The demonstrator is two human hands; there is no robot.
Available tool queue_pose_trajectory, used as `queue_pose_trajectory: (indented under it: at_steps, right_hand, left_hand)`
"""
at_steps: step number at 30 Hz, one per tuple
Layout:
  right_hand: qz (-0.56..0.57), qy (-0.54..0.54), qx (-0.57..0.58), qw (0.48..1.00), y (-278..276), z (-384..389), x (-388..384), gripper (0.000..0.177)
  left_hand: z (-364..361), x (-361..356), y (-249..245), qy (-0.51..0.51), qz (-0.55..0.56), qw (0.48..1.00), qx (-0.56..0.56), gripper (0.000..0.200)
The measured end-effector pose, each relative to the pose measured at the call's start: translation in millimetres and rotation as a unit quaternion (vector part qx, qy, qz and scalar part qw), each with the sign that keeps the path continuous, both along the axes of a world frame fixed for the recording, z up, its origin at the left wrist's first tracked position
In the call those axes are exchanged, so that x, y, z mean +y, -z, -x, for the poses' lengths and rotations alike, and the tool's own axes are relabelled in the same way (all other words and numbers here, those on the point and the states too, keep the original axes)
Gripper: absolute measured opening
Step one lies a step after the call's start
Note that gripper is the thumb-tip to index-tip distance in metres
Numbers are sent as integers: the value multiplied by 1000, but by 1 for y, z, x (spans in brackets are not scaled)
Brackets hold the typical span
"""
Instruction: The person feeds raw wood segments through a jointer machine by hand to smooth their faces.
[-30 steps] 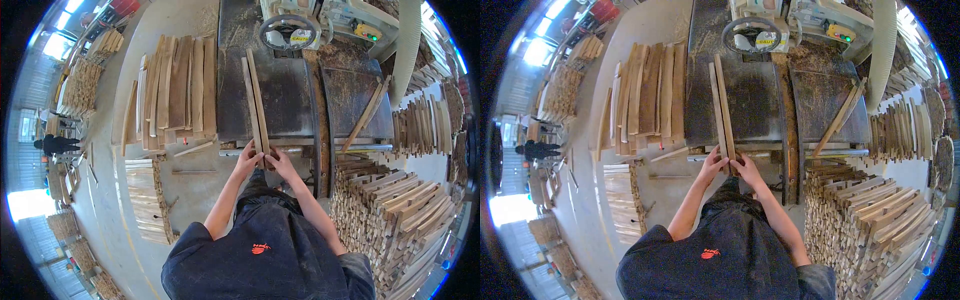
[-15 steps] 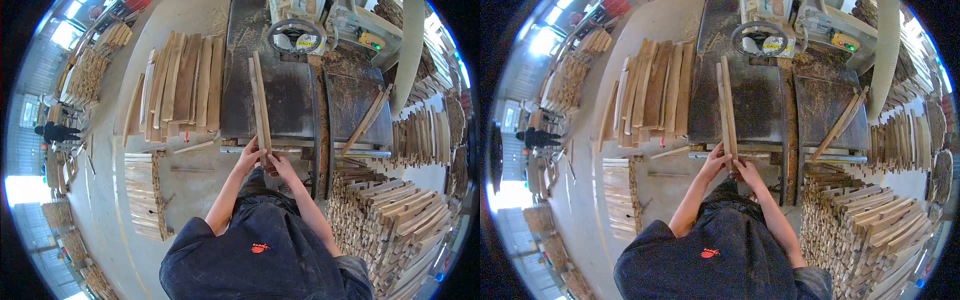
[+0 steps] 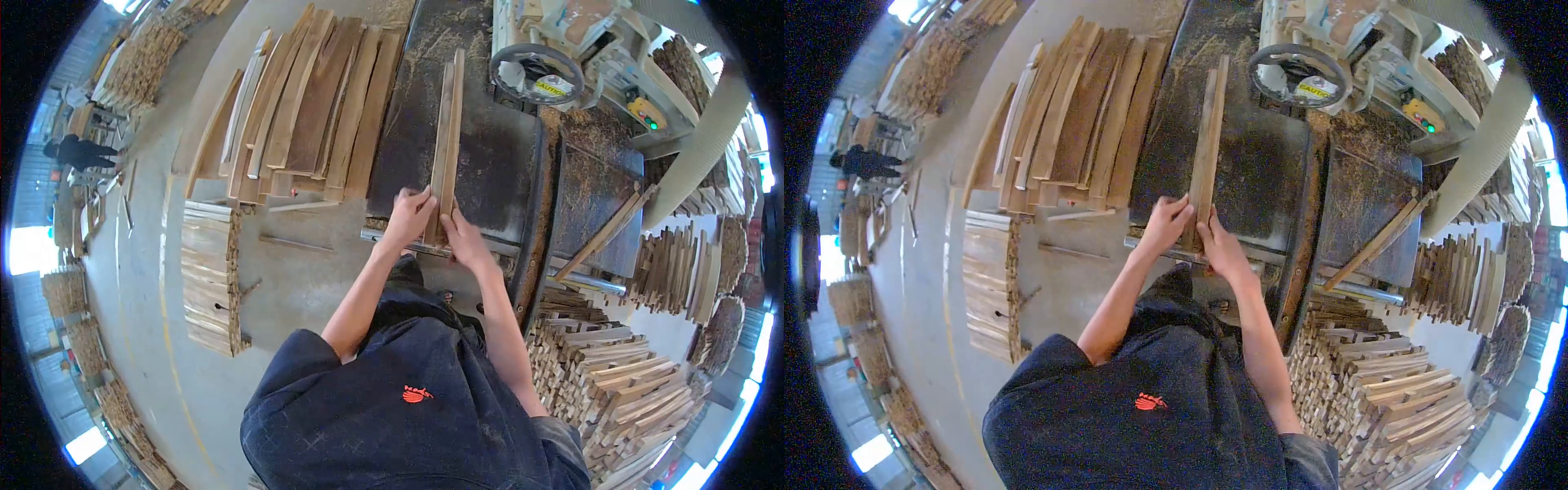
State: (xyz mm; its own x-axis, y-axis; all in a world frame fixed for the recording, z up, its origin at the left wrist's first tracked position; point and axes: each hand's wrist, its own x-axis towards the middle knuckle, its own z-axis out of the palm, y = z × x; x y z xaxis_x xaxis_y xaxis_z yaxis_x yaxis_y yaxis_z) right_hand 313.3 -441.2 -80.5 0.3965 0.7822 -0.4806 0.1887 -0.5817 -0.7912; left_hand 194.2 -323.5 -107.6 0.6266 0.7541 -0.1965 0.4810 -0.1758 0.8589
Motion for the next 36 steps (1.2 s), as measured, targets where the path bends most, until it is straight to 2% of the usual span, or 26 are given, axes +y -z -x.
queue_pose_trajectory:
  at_steps: [2,3,4,6,8,10,11,13,17,19,20,22,23,24,25,26,28,29,30,31,32,33,35,36]
  right_hand:
    - [99,39,118,987,-2,-16,27,50]
    - [13,77,75,994,39,-18,30,49]
    - [18,77,79,994,39,-16,35,49]
    - [-20,160,124,979,41,-11,35,51]
    - [6,168,123,978,59,-11,30,54]
    - [-17,141,97,985,63,-11,32,58]
    - [-15,145,98,984,62,-14,31,58]
    - [54,184,274,942,10,-13,40,62]
    - [21,201,253,946,19,-10,40,61]
    - [66,121,125,983,19,-9,39,57]
    - [65,124,125,982,19,-8,37,57]
    - [49,182,246,951,15,-8,32,54]
    - [34,205,267,941,11,-6,26,54]
    - [27,207,266,941,15,-5,15,54]
    - [-3,222,262,939,22,-4,0,53]
    - [-32,236,258,936,27,-2,-19,53]
    - [-16,271,273,923,22,5,-58,51]
    - [4,304,290,908,20,10,-80,49]
    - [-12,315,307,898,37,14,-112,47]
    - [-30,327,324,887,53,20,-142,46]
    - [8,351,345,870,52,28,-162,39]
    - [43,373,364,852,51,33,-180,32]
    - [98,337,263,899,53,47,-213,21]
    - [87,336,256,902,56,49,-221,21]
  left_hand:
    - [-14,16,9,-2,-174,982,72,43]
    - [-21,18,13,-1,-168,983,76,43]
    - [-30,21,17,-22,-152,986,68,44]
    - [-32,30,25,-39,-131,989,64,44]
    - [-29,33,35,-12,-182,982,45,48]
    - [-28,35,30,4,-178,982,65,49]
    - [-28,35,28,-1,-181,982,61,47]
    - [-29,35,27,1,-180,982,59,46]
    - [-29,36,26,6,-184,981,67,47]
    - [-30,39,24,12,-182,981,69,48]
    - [-30,39,23,12,-188,979,71,47]
    - [-33,39,17,15,-201,977,70,47]
    - [-36,38,14,-4,-207,976,63,46]
    - [-40,37,7,-23,-214,975,54,46]
    - [-46,35,-5,-38,-331,942,50,41]
    - [-50,30,-10,-36,-335,941,46,41]
    - [-56,14,-18,99,-197,974,-55,39]
    - [-61,1,-21,147,-162,970,-103,37]
    - [-66,-20,-27,157,-108,981,-41,44]
    - [-69,-41,-21,168,-135,976,-22,53]
    - [-72,-58,-25,179,-118,976,33,66]
    - [-74,-80,-19,172,-130,976,39,71]
    - [-76,-113,3,161,-153,974,34,76]
    - [-79,-125,14,160,-143,977,-5,77]
